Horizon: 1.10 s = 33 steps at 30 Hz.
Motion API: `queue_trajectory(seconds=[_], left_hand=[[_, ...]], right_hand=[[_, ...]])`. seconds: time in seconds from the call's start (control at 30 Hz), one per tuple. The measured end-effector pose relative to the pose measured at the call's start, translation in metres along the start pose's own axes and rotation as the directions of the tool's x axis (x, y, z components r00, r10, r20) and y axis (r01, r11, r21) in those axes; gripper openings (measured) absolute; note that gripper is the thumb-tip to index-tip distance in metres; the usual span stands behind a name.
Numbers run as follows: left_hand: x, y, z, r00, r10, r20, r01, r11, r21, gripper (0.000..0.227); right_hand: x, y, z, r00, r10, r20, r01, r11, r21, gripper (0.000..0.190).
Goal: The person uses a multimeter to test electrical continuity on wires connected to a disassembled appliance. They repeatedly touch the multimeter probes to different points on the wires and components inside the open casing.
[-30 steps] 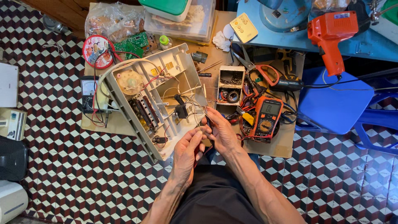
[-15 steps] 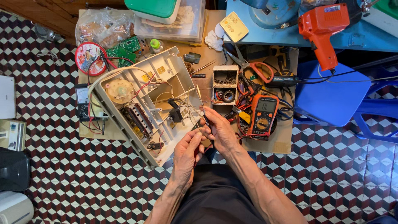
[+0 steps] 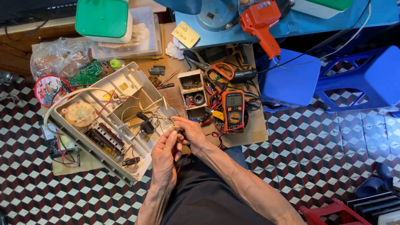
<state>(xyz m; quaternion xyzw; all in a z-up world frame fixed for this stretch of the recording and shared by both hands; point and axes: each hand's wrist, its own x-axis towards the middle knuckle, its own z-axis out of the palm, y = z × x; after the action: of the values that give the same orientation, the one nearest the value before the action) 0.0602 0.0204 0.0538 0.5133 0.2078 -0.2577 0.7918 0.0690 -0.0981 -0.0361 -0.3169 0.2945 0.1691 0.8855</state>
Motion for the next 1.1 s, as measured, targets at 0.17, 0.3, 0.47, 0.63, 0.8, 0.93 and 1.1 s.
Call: queue_trajectory(seconds=[0.17,0.3,0.47,0.63,0.8,0.93,1.1], left_hand=[[0.002,-0.004,-0.003,0.999,0.023,0.033,-0.023,1.0,0.006,0.028],[0.004,-0.005,-0.004,0.999,0.023,0.03,-0.024,0.999,0.033,0.028],[0.005,-0.004,-0.007,1.0,0.012,0.026,-0.013,1.0,0.029,0.028],[0.005,-0.002,-0.008,1.0,-0.008,0.029,0.007,1.0,0.012,0.03],[0.006,-0.001,-0.008,0.999,-0.041,0.029,0.04,0.999,0.011,0.033],[0.006,-0.003,-0.009,0.997,-0.055,0.06,0.057,0.998,-0.019,0.035],[0.007,-0.007,-0.014,0.997,-0.059,0.047,0.06,0.998,-0.032,0.036]], right_hand=[[-0.006,-0.009,0.003,0.998,-0.001,-0.059,0.0,1.0,-0.015,0.044],[-0.01,-0.015,0.009,0.997,-0.018,-0.074,0.014,0.998,-0.053,0.045],[-0.005,-0.015,0.009,0.993,-0.027,-0.117,0.018,0.997,-0.08,0.046],[-0.004,-0.016,0.009,0.993,-0.045,-0.109,0.039,0.997,-0.062,0.045],[-0.008,-0.02,0.012,0.993,-0.03,-0.115,0.022,0.997,-0.068,0.044],[-0.008,-0.019,0.012,0.992,-0.043,-0.12,0.033,0.995,-0.09,0.042],[-0.005,-0.018,0.008,0.999,-0.024,-0.032,0.023,0.999,-0.037,0.041]])
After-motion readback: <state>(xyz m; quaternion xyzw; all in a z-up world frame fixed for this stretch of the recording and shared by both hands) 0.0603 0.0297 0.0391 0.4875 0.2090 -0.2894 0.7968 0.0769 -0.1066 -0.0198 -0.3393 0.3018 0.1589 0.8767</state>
